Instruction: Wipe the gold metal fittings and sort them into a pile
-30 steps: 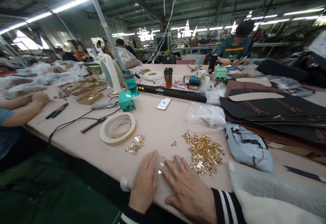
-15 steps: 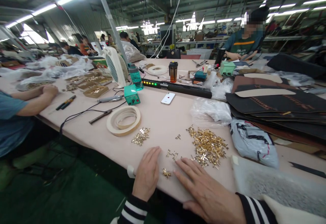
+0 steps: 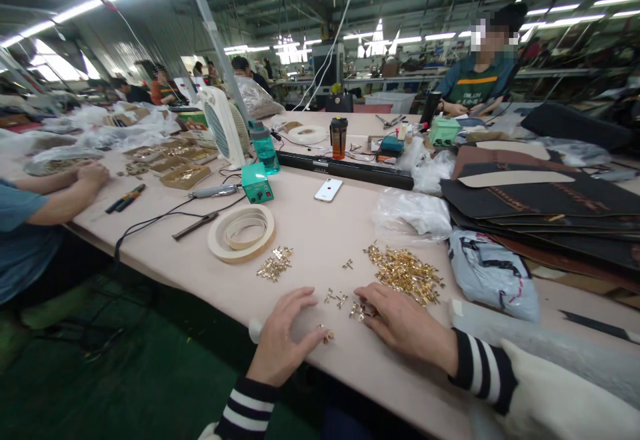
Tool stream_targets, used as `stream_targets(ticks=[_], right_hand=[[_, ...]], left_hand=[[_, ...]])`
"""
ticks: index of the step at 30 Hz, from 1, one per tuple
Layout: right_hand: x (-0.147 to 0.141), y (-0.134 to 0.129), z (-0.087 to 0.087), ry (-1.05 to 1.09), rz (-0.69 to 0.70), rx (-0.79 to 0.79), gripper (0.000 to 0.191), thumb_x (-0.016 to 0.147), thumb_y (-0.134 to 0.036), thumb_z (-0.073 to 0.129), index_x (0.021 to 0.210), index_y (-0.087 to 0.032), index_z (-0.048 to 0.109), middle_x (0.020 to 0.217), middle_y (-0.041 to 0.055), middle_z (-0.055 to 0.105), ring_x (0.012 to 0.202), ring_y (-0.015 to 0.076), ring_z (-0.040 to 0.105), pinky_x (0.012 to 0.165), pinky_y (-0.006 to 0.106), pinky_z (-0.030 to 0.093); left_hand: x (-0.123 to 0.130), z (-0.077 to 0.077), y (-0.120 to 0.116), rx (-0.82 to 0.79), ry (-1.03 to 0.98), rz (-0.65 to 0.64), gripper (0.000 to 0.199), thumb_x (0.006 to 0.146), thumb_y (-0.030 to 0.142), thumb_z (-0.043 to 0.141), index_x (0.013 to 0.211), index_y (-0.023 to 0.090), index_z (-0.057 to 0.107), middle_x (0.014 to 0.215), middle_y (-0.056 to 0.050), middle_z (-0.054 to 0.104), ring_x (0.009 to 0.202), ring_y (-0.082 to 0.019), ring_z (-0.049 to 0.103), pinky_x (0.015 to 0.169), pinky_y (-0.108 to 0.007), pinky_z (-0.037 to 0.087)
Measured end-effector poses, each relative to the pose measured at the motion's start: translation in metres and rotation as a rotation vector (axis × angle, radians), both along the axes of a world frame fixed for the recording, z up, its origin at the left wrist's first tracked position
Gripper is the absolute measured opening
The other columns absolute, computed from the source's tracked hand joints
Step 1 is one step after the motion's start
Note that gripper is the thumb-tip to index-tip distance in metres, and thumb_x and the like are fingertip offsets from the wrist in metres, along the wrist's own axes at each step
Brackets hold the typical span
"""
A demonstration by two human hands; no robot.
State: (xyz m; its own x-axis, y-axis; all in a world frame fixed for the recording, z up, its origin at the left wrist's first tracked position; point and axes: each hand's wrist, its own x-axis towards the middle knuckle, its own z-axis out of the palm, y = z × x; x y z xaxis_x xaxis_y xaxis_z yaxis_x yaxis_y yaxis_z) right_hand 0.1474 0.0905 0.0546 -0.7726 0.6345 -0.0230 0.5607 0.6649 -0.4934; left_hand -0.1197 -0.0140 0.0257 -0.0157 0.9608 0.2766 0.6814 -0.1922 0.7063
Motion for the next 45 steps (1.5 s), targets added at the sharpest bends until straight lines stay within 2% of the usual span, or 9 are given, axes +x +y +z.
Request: stream_targets(ticks=[4, 7, 13, 20, 23, 28, 35, 41, 45], right_hand=[[-0.003, 0.0, 0.004, -0.03, -0.02, 0.012, 0.038, 0.091, -0.031, 0.064, 0.126, -0.022, 0.054, 0.116, 0.0073, 0.062, 0.102, 0.0268, 0.063, 0.09, 0.045, 0.053], [-0.003, -0.001, 0.006, -0.031, -0.035, 0.018, 0.034, 0.088, -0.033, 0.068, 0.117, -0.023, 0.055, 0.115, 0.0062, 0.06, 0.099, 0.0256, 0.062, 0.087, 0.043, 0.051], [-0.001, -0.001, 0.007, -0.048, 0.001, 0.018, 0.022, 0.092, -0.03, 0.064, 0.111, -0.023, 0.055, 0.111, 0.0057, 0.06, 0.096, 0.024, 0.062, 0.083, 0.04, 0.049], [-0.002, 0.001, 0.009, -0.051, 0.01, 0.031, 0.006, 0.099, -0.025, 0.055, 0.102, -0.022, 0.059, 0.103, 0.0049, 0.064, 0.093, 0.0221, 0.062, 0.081, 0.036, 0.047], [-0.003, 0.004, 0.008, -0.047, 0.014, 0.021, 0.008, 0.101, -0.023, 0.053, 0.098, -0.022, 0.06, 0.101, 0.0039, 0.065, 0.092, 0.0209, 0.062, 0.08, 0.035, 0.047], [-0.004, 0.008, 0.005, -0.027, 0.025, 0.02, 0.009, 0.101, -0.022, 0.054, 0.096, -0.023, 0.061, 0.099, 0.0022, 0.066, 0.089, 0.0195, 0.062, 0.078, 0.033, 0.046], [-0.003, 0.008, 0.006, -0.026, 0.027, 0.024, 0.01, 0.1, -0.022, 0.054, 0.096, -0.023, 0.063, 0.097, 0.0028, 0.067, 0.088, 0.0191, 0.062, 0.077, 0.032, 0.045], [-0.001, 0.009, 0.009, -0.024, 0.048, 0.037, 0.009, 0.095, -0.021, 0.056, 0.1, -0.022, 0.063, 0.099, 0.0049, 0.068, 0.089, 0.0206, 0.063, 0.079, 0.033, 0.046], [0.002, 0.01, 0.012, 0.012, 0.033, -0.009, 0.026, 0.085, -0.025, 0.066, 0.11, -0.022, 0.061, 0.102, 0.0047, 0.067, 0.083, 0.0192, 0.062, 0.076, 0.032, 0.047]], left_hand=[[0.0, 0.004, -0.002, -0.063, -0.011, -0.03, 0.031, 0.076, 0.031, 0.086, 0.1, 0.024, 0.067, 0.142, -0.01, 0.059, 0.133, -0.03, 0.055, 0.113, -0.051, 0.047], [-0.001, 0.004, -0.002, -0.087, -0.031, -0.069, 0.034, 0.071, 0.026, 0.091, 0.097, 0.024, 0.07, 0.146, -0.01, 0.055, 0.135, -0.03, 0.053, 0.114, -0.05, 0.046], [-0.003, 0.002, -0.002, -0.069, -0.023, -0.13, 0.01, 0.081, 0.021, 0.083, 0.086, 0.027, 0.076, 0.144, -0.007, 0.058, 0.135, -0.028, 0.052, 0.114, -0.05, 0.045], [-0.003, 0.003, 0.003, -0.062, -0.04, -0.181, 0.007, 0.085, 0.021, 0.08, 0.086, 0.026, 0.075, 0.128, -0.006, 0.068, 0.129, -0.026, 0.055, 0.112, -0.047, 0.047], [0.0, 0.004, 0.005, -0.065, -0.028, -0.192, 0.007, 0.087, 0.022, 0.079, 0.087, 0.026, 0.073, 0.123, -0.005, 0.07, 0.125, -0.025, 0.057, 0.109, -0.046, 0.048], [0.006, 0.005, 0.007, -0.058, -0.034, -0.163, 0.008, 0.088, 0.025, 0.078, 0.088, 0.025, 0.07, 0.112, -0.003, 0.074, 0.116, -0.024, 0.062, 0.104, -0.045, 0.049], [0.007, 0.008, 0.006, -0.113, -0.214, -0.128, 0.007, 0.094, 0.028, 0.069, 0.088, 0.024, 0.067, 0.104, -0.004, 0.073, 0.104, -0.022, 0.066, 0.098, -0.04, 0.051], [0.008, 0.004, 0.012, -0.131, -0.36, 0.041, 0.016, 0.101, 0.036, 0.057, 0.093, 0.022, 0.062, 0.109, -0.006, 0.073, 0.106, -0.022, 0.067, 0.097, -0.04, 0.051], [0.019, 0.007, 0.017, -0.037, -0.282, 0.027, 0.012, 0.098, 0.033, 0.062, 0.093, 0.023, 0.066, 0.119, -0.007, 0.07, 0.115, -0.025, 0.064, 0.101, -0.042, 0.05]])
